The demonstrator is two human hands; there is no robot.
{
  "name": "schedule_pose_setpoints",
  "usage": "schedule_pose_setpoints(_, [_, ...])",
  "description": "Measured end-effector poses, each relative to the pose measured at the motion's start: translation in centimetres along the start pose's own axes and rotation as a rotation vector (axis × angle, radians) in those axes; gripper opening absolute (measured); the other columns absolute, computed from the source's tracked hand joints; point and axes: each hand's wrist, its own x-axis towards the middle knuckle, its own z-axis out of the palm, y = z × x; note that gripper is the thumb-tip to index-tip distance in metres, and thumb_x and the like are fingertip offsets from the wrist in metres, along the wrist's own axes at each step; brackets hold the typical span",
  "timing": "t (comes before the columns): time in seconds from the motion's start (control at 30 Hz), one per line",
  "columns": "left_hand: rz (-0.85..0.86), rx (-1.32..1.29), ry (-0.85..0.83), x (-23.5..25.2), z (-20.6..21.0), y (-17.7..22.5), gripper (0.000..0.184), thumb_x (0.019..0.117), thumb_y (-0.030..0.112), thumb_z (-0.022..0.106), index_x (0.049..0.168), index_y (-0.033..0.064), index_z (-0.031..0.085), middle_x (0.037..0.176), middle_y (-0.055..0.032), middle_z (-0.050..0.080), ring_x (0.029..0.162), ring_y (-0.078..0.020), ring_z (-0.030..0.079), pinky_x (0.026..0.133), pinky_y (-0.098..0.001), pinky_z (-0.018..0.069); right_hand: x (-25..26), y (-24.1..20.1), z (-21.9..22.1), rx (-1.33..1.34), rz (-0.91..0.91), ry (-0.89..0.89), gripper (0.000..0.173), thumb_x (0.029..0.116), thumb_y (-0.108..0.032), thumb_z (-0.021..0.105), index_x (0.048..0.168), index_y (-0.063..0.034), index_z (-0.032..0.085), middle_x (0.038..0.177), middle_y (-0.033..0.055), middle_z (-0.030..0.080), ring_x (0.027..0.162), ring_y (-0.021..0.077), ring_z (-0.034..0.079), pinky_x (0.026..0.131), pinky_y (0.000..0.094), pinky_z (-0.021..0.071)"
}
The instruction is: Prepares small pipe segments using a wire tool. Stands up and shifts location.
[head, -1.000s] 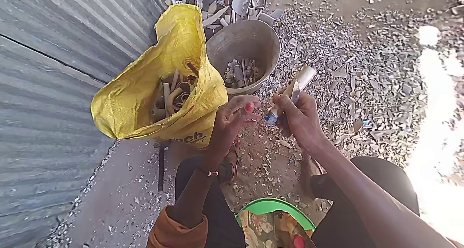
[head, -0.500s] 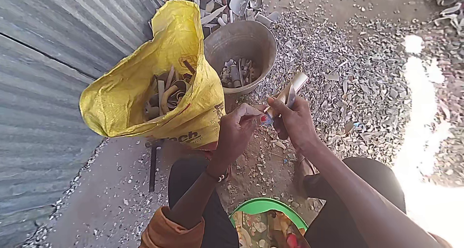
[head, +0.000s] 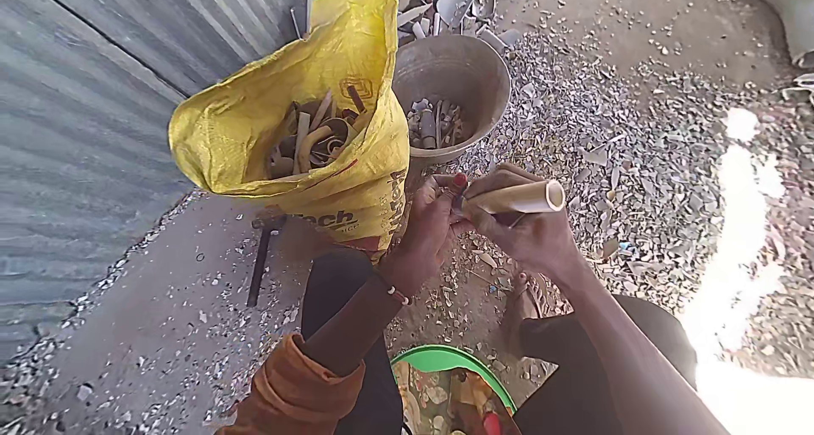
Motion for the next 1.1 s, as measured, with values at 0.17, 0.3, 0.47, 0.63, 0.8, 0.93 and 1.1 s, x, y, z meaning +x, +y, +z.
schedule_pose_setpoints(0.17, [-0.048, -0.091, -0.233, 0.7, -1.1, 1.2, 0.042, 0.1121, 0.039, 0.028, 0.116, 0.0096, 0.058, 0.097, -0.0068, 0.072, 0.078, -0.0159, 0.074, 0.071, -0.0296, 0.0642, 0.1, -0.2, -1.2, 0.231, 0.102, 0.017, 0.016, 0.0838, -0.009, 0.075, 0.100, -0.0112, 0.075, 0.100, -0.0049, 0.066, 0.071, 0.0005, 0.061, 0.059, 0.0157, 0.0551])
schedule_pose_setpoints(0.3, [-0.065, -0.044, -0.493, 1.2, -2.5, 1.9, 0.071, 0.1074, 0.058, 0.012, 0.134, 0.0082, 0.056, 0.117, -0.0107, 0.071, 0.096, -0.0205, 0.074, 0.084, -0.0339, 0.0633, -0.6, 0.4, -2.2, 0.364, 0.186, 0.023, 0.018, 0.0861, -0.020, 0.078, 0.104, -0.0159, 0.077, 0.100, -0.0049, 0.069, 0.061, 0.0006, 0.058, 0.052, 0.0163, 0.0528])
schedule_pose_setpoints(0.47, [0.022, 0.133, -0.271, 0.5, -1.8, 1.9, 0.018, 0.0922, -0.009, 0.066, 0.108, -0.0031, 0.070, 0.098, -0.0092, 0.075, 0.084, -0.0147, 0.074, 0.080, -0.0274, 0.0630, -1.2, 0.6, -2.2, 0.352, 0.315, 0.077, 0.026, 0.0860, -0.019, 0.078, 0.111, -0.0159, 0.072, 0.092, -0.0065, 0.074, 0.056, -0.0002, 0.059, 0.050, 0.0164, 0.0517])
schedule_pose_setpoints(0.63, [0.574, 0.488, -0.184, 1.4, -2.7, 0.4, 0.026, 0.0809, -0.008, 0.079, 0.105, 0.0015, 0.075, 0.109, -0.0072, 0.077, 0.092, -0.0135, 0.075, 0.081, -0.0288, 0.0643, -0.5, 0.3, -0.9, 0.647, 0.800, 0.360, 0.015, 0.1056, -0.020, 0.055, 0.103, -0.0061, 0.061, 0.061, 0.0052, 0.059, 0.039, 0.0086, 0.051, 0.038, 0.0215, 0.0493])
schedule_pose_setpoints(0.8, [0.709, 0.625, -0.183, 1.5, -2.2, -0.7, 0.027, 0.0843, 0.000, 0.080, 0.111, -0.0003, 0.076, 0.107, -0.0074, 0.077, 0.094, -0.0126, 0.076, 0.085, -0.0278, 0.0646, 0.8, 0.3, -0.2, 0.788, 0.979, 0.543, 0.019, 0.1056, -0.022, 0.057, 0.098, -0.0054, 0.058, 0.058, 0.0043, 0.054, 0.038, 0.0085, 0.049, 0.037, 0.0210, 0.0462])
schedule_pose_setpoints(0.93, [0.820, 0.664, -0.145, 2.0, -2.5, -0.8, 0.013, 0.0920, 0.005, 0.074, 0.104, 0.0029, 0.079, 0.104, -0.0046, 0.078, 0.093, -0.0075, 0.074, 0.083, -0.0243, 0.0625, 1.2, -0.2, 0.0, 0.761, 0.926, 0.527, 0.012, 0.1054, -0.012, 0.054, 0.098, -0.0041, 0.059, 0.059, 0.0065, 0.056, 0.039, 0.0092, 0.050, 0.038, 0.0209, 0.0468])
schedule_pose_setpoints(1.1, [1.037, 0.707, -0.171, 1.9, -2.7, -0.6, 0.011, 0.0928, 0.005, 0.073, 0.102, 0.0006, 0.078, 0.094, -0.0049, 0.078, 0.080, -0.0030, 0.072, 0.073, -0.0193, 0.0604, 1.3, -0.4, -0.9, 0.801, 0.946, 0.384, 0.023, 0.1060, -0.016, 0.049, 0.089, -0.0060, 0.060, 0.056, 0.0026, 0.052, 0.038, 0.0070, 0.048, 0.038, 0.0199, 0.0464])
